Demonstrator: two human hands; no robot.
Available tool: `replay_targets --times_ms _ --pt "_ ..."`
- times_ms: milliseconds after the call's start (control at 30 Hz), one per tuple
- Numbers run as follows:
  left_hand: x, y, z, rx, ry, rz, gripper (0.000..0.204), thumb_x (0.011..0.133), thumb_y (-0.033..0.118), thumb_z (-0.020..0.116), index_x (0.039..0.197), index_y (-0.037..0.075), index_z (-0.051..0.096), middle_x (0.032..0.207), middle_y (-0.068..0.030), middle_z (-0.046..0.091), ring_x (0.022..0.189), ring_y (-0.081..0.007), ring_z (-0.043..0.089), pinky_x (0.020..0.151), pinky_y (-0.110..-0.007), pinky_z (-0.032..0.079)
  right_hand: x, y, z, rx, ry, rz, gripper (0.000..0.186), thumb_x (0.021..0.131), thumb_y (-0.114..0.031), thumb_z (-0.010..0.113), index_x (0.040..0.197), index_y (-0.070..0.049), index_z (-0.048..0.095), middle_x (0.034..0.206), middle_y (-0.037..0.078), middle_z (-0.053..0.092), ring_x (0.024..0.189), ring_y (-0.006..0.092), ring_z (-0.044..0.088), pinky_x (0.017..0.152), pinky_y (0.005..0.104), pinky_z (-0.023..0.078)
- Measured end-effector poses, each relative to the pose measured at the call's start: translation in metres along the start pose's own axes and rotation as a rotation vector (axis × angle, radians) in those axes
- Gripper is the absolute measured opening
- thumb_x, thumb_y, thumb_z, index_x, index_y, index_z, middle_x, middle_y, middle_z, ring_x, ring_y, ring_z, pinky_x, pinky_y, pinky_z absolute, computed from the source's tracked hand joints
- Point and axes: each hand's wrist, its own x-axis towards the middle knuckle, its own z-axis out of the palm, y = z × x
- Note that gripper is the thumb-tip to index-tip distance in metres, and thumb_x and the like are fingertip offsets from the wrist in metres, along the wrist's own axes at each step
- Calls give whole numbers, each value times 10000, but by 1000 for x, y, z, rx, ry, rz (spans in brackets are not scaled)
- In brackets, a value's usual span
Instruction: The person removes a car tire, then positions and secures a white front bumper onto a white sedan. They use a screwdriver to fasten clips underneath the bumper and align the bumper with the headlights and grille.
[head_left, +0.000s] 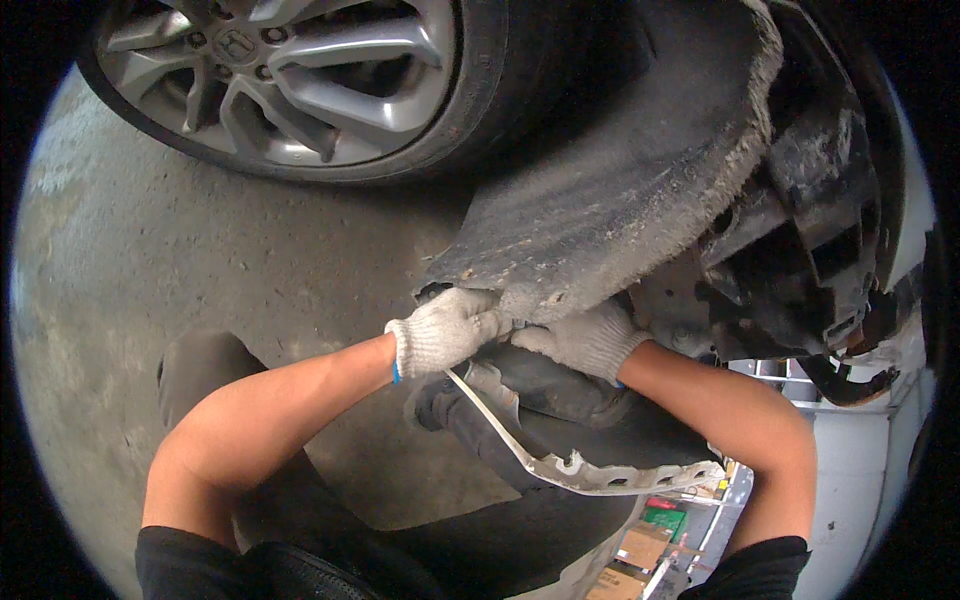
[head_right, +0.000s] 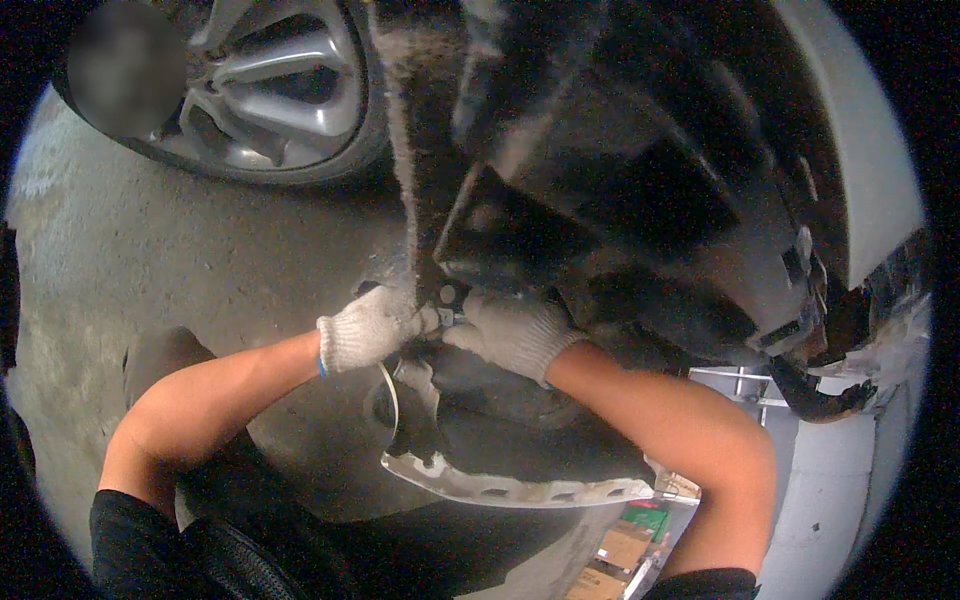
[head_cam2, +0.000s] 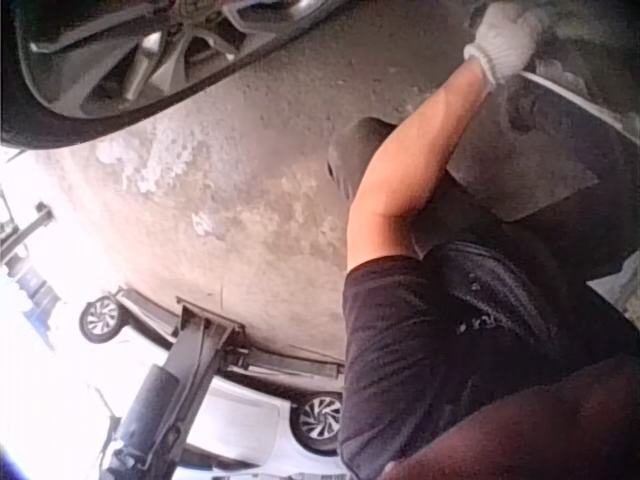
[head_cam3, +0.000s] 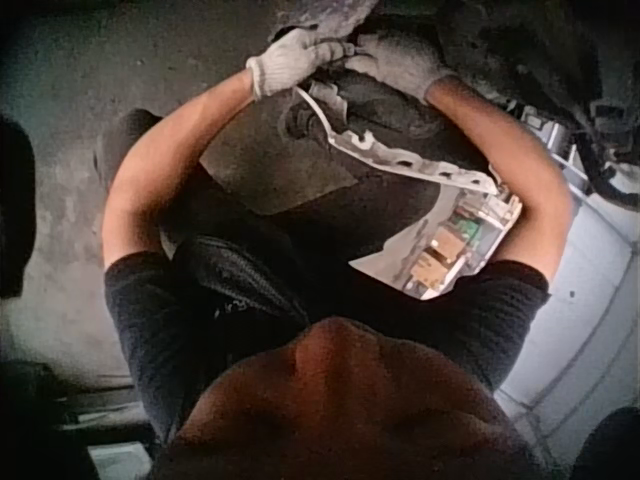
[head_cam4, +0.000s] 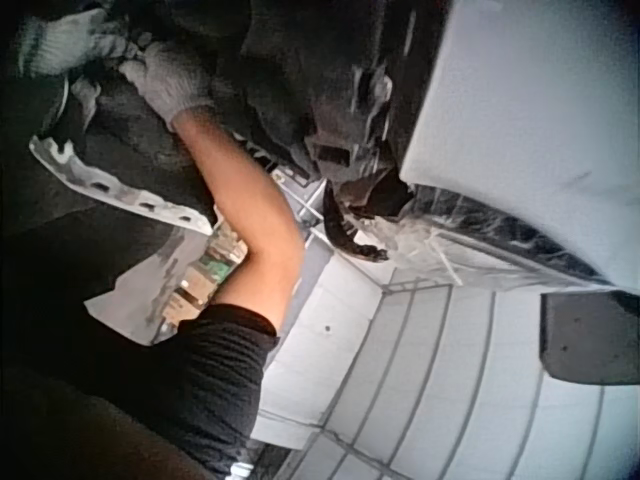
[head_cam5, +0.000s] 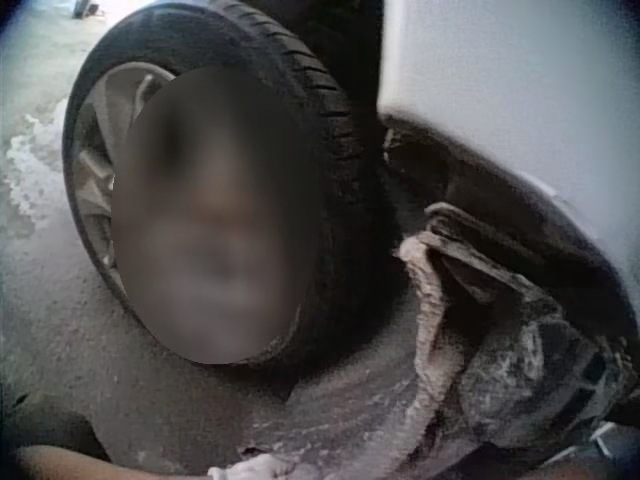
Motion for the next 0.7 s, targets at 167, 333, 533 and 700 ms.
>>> replay_targets --times_ms 167,333,533,700 --pt "-2 11 -1 -128 24 -21 256 955 223 562 1008 7 689 871 -89 668 850 -155 593 795 -334 488 2 -1 0 -45 -8 5 539 899 -479 555 1268 -88 588 1299 188 578 1192 370 538 1027 463 400" --pt "-1 13 -6 -51 -48 -48 270 948 232 572 1065 23 697 992 -99 698 895 -176 625 835 -317 496 -2 -2 4 -169 38 -53 469 916 -423 541 1239 -84 576 1201 210 619 1000 392 630 873 482 494" --pt "15 -32 -17 322 -166 57 317 892 291 559 1040 44 691 942 -168 700 874 -306 659 797 -409 509 -4 -3 -4 -90 95 -178 285 922 -255 535 1075 -22 599 1043 239 627 931 379 635 784 461 502" --pt "10 -11 -13 526 -66 140 317 854 343 555 972 77 678 896 -230 676 865 -406 650 775 -491 500 16 21 39 -304 265 -443 170 894 -164 516 927 -26 610 916 183 581 890 324 593 821 408 474"
